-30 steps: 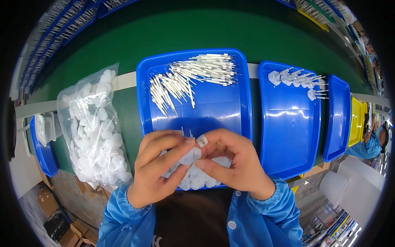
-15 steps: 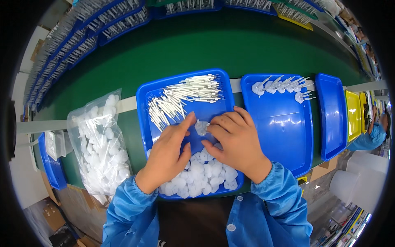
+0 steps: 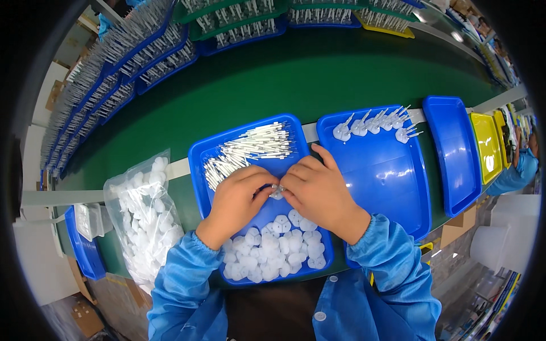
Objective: The person repeatedly picks up a white cotton ball and a thin white stick, inserts the stick into the cotton ball to form a swab, and places the finished item into a blue tray. The process is performed by hand in a repetitive loop.
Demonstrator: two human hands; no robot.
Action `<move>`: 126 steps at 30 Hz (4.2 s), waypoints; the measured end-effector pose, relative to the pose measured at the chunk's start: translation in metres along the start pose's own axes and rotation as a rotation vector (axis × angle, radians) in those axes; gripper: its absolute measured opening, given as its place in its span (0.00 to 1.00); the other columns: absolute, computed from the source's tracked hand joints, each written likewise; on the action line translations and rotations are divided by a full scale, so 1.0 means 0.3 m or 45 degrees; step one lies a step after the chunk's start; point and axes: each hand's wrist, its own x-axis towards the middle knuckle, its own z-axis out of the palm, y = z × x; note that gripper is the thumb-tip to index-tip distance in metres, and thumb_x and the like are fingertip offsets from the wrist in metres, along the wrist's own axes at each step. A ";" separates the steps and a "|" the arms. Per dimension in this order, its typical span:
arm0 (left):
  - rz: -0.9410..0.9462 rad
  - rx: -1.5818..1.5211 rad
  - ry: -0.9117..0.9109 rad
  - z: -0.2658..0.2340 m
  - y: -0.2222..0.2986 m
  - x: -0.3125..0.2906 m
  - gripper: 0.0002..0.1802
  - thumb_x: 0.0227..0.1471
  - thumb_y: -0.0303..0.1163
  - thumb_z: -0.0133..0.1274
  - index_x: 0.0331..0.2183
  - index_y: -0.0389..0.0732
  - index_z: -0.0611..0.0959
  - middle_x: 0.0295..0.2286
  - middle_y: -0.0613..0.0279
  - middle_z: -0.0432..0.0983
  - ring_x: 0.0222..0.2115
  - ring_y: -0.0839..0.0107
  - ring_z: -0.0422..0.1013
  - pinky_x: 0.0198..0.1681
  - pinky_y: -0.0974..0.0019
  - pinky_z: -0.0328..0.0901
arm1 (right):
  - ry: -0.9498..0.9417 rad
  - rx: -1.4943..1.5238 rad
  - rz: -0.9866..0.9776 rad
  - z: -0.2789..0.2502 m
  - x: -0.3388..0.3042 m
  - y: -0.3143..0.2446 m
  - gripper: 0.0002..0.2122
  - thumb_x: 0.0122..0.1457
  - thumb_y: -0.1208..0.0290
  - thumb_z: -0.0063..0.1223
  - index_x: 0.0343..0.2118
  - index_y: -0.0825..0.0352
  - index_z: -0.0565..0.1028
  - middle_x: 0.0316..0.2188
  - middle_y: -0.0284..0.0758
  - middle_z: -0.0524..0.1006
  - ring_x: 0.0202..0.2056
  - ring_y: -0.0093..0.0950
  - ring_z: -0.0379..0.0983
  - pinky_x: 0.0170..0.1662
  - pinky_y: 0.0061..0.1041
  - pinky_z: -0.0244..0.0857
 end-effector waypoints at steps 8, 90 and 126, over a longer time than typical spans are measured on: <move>-0.349 0.013 0.042 -0.024 0.081 -0.030 0.10 0.52 0.27 0.70 0.38 0.43 0.89 0.35 0.63 0.84 0.30 0.65 0.80 0.34 0.61 0.75 | 0.045 -0.118 0.050 0.013 -0.014 -0.048 0.06 0.55 0.65 0.69 0.31 0.58 0.83 0.33 0.29 0.81 0.45 0.30 0.77 0.72 0.51 0.59; -0.447 -0.621 0.348 -0.113 0.129 -0.326 0.25 0.55 0.15 0.67 0.55 0.36 0.88 0.48 0.55 0.80 0.48 0.67 0.80 0.45 0.68 0.77 | 0.032 0.684 0.401 0.003 -0.036 -0.307 0.09 0.58 0.73 0.76 0.39 0.66 0.87 0.17 0.30 0.80 0.18 0.27 0.76 0.31 0.28 0.69; -0.166 -0.376 0.327 -0.105 0.126 -0.318 0.30 0.46 0.22 0.76 0.53 0.37 0.88 0.49 0.52 0.83 0.46 0.59 0.81 0.46 0.62 0.76 | -0.007 1.303 0.578 0.008 -0.088 -0.272 0.20 0.55 0.76 0.75 0.52 0.66 0.84 0.42 0.38 0.87 0.47 0.33 0.84 0.53 0.32 0.71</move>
